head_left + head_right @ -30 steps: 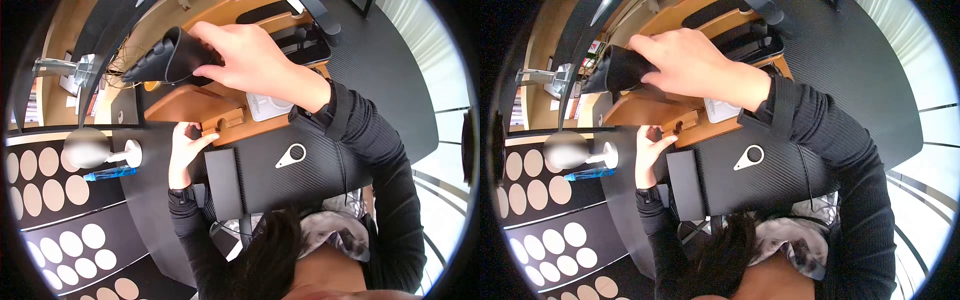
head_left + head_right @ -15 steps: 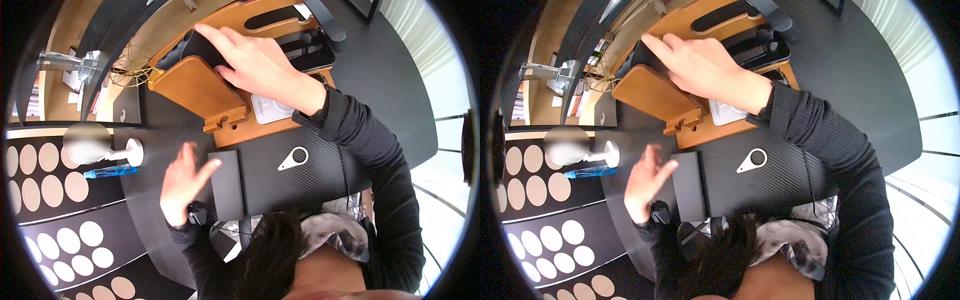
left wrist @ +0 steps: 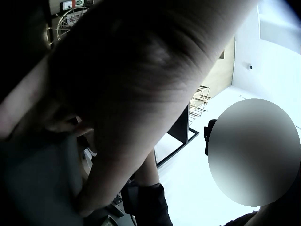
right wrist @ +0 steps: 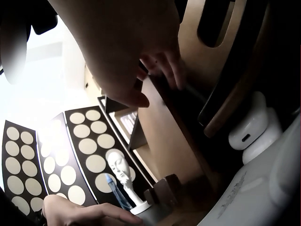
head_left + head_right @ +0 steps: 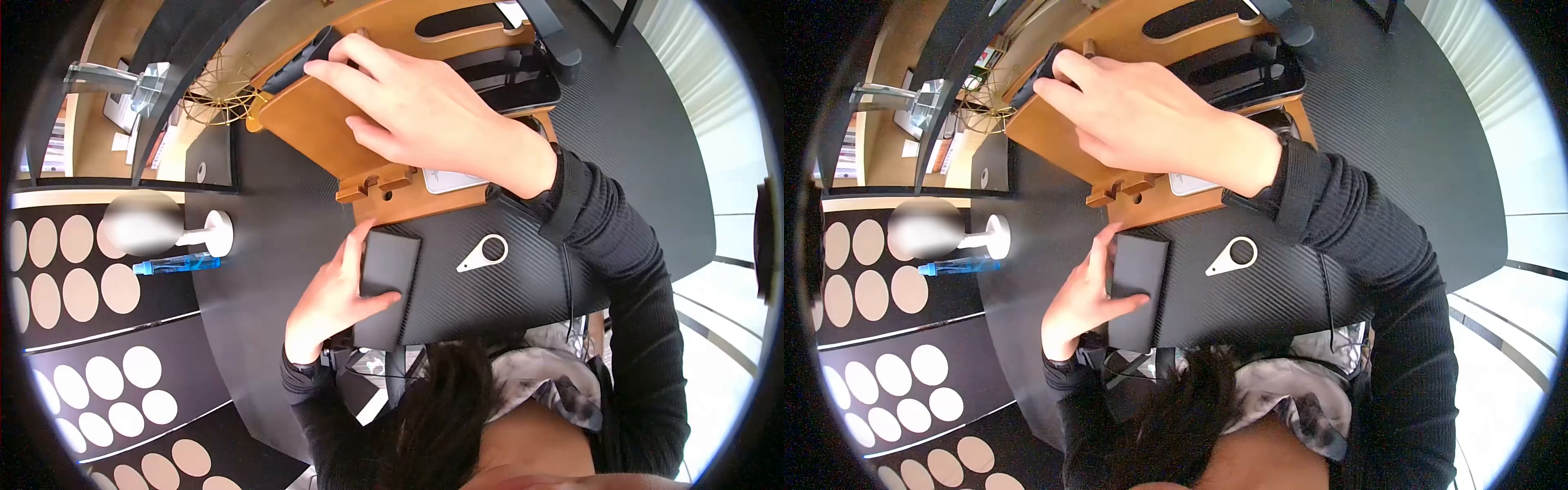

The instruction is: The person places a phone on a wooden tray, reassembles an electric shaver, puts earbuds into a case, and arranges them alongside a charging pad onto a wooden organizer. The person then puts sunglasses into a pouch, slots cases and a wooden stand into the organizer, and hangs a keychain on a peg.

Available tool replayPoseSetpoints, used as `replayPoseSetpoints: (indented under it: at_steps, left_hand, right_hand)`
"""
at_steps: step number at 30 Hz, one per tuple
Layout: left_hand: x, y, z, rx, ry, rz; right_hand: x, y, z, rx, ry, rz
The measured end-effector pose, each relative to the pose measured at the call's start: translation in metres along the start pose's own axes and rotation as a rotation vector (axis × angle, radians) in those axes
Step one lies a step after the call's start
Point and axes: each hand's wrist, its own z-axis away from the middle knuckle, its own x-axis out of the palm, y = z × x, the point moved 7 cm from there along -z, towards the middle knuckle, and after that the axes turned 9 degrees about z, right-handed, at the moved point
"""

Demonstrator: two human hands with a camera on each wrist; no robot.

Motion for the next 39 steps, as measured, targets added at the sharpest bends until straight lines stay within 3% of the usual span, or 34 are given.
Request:
replayPoseSetpoints:
  at_steps: [3, 5, 9, 12, 14, 15, 16, 18, 22, 24, 25, 26, 28, 32, 33, 36, 38, 39]
  left_hand:
    - [0.005, 0.022, 0.005, 0.123, 0.060, -0.163]
    - [0.012, 0.026, 0.007, -0.018, 0.017, -0.283]
    - [0.015, 0.022, 0.002, -0.068, -0.013, -0.185]
    - [0.008, 0.023, 0.003, -0.001, 0.010, -0.069]
    - [0.000, 0.037, 0.010, 0.242, 0.045, -0.046]
    - [-0.007, 0.030, 0.013, 0.222, 0.054, 0.091]
    - [-0.020, 0.033, 0.019, 0.249, 0.093, -0.011]
    - [-0.050, 0.028, 0.034, 0.248, 0.301, 0.051]
    - [-0.118, 0.032, 0.056, 0.393, 0.919, 0.336]
    - [-0.150, 0.003, 0.061, 0.405, 1.222, 0.513]
    - [-0.163, -0.005, 0.055, 0.412, 1.282, 0.486]
    - [-0.168, -0.009, 0.045, 0.387, 1.272, 0.546]
    - [-0.170, -0.013, 0.023, 0.556, 1.205, 0.748]
    - [-0.164, -0.016, 0.007, 0.516, 1.202, 0.738]
    - [-0.166, -0.018, 0.006, 0.577, 1.188, 0.773]
    - [-0.165, -0.025, -0.001, 0.703, 1.078, 0.922]
    - [-0.154, -0.019, -0.014, 0.771, 0.915, 1.070]
    - [-0.155, -0.029, -0.020, 0.755, 0.918, 0.965]
  right_hand:
    - [-0.001, -0.001, -0.001, -0.047, 0.040, 0.000]
    - [-0.002, 0.000, -0.002, -0.005, -0.062, -0.085]
    - [0.000, 0.000, -0.004, -0.041, -0.106, -0.115]
    - [-0.008, 0.003, -0.006, -0.108, 0.006, -0.131]
    - [-0.016, 0.002, -0.007, -0.181, 0.046, -0.219]
    - [-0.015, 0.002, -0.006, -0.179, 0.043, -0.220]
    - [-0.013, 0.001, -0.005, -0.158, 0.018, -0.206]
    - [-0.012, 0.000, -0.005, -0.140, 0.000, -0.190]
    - [-0.012, -0.005, -0.009, -0.110, -0.082, -0.190]
    - [-0.011, -0.010, -0.011, -0.119, -0.093, -0.207]
    - [-0.011, -0.011, -0.010, -0.119, -0.091, -0.202]
    - [-0.010, -0.013, -0.009, -0.120, -0.091, -0.197]
    - [-0.010, -0.014, -0.006, -0.110, -0.141, -0.232]
    - [-0.009, -0.016, -0.005, -0.099, -0.198, -0.445]
    - [-0.002, -0.017, -0.001, -0.084, -0.334, -0.394]
    - [0.009, -0.014, 0.007, -0.129, -0.276, -0.385]
    - [0.005, -0.016, 0.009, -0.164, -0.279, -0.350]
    - [0.004, -0.018, 0.010, -0.197, -0.280, -0.315]
